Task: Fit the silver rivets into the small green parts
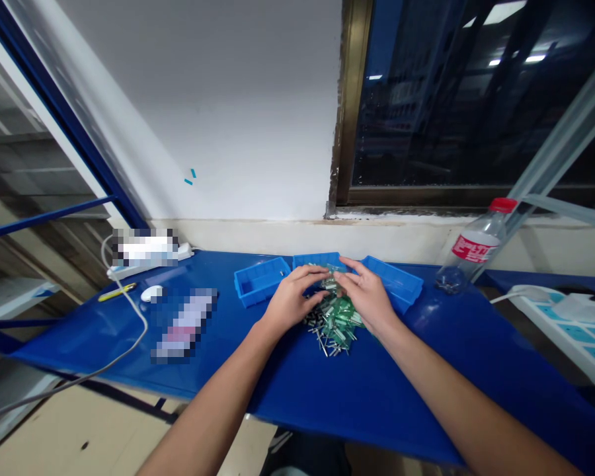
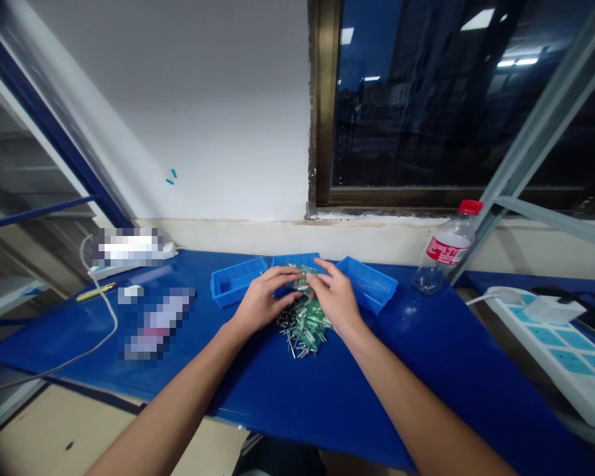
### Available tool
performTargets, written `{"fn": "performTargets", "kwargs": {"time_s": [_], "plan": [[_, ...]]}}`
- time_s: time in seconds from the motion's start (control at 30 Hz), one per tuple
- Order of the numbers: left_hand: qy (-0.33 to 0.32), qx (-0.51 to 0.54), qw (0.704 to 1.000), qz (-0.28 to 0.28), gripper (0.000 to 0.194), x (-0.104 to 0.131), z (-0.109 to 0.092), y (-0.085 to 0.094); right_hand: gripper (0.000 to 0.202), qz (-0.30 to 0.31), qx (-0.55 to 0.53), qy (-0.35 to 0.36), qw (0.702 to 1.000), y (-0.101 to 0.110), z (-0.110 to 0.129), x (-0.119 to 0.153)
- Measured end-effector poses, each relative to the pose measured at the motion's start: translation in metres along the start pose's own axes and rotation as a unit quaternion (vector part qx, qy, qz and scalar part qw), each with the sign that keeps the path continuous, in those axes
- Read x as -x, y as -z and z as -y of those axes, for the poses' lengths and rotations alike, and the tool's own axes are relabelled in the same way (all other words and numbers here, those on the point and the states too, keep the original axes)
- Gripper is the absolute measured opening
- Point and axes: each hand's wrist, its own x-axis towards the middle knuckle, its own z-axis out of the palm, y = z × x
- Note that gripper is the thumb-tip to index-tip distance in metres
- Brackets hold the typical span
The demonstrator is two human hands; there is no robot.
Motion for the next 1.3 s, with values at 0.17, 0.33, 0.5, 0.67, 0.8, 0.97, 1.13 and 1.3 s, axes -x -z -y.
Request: {"fn": "performTargets", "kwargs": {"time_s": [0.17, 0.33, 0.5, 0.67, 0.8, 0.97, 1.13, 1.3], "plan": [[0.054, 0.001, 0.998, -0.038, 0.022, -0.001, -0.003, 0.005, 0.048, 0.022, 0.037, 0.022, 0.999, -0.001, -0.001, -0.001], [0.112, 0.031, 0.992, -0.053, 0.022, -0.004, -0.010, 0.009, 0.042, -0.018, 0.197, 0.144, 0.970, 0.000, 0.011, 0.004], [0.176, 0.077, 0.981, -0.034, 0.026, -0.002, -0.005, 0.006, 0.034, 0.034, 0.185, 0.163, 0.969, -0.001, 0.014, 0.005], [0.194, 0.078, 0.977, -0.044, 0.031, -0.002, -0.004, 0.002, 0.031, 0.060, 0.079, 0.092, 0.991, -0.003, 0.007, 0.003], [0.122, 0.070, 0.989, -0.049, 0.047, -0.004, -0.009, 0.003, 0.037, 0.008, 0.043, 0.041, 0.998, 0.000, 0.003, 0.001], [0.004, 0.000, 1.000, 0.014, 0.053, -0.005, -0.011, 0.003, 0.060, -0.010, 0.031, 0.019, 0.999, 0.006, -0.002, -0.001], [0.002, 0.007, 1.000, 0.012, 0.030, -0.003, -0.004, 0.002, 0.049, -0.011, 0.011, 0.012, 1.000, 0.004, -0.002, -0.002], [0.089, 0.020, 0.995, -0.043, 0.021, -0.002, -0.006, 0.005, 0.050, -0.004, 0.054, 0.032, 0.998, 0.001, 0.004, 0.000]]}}
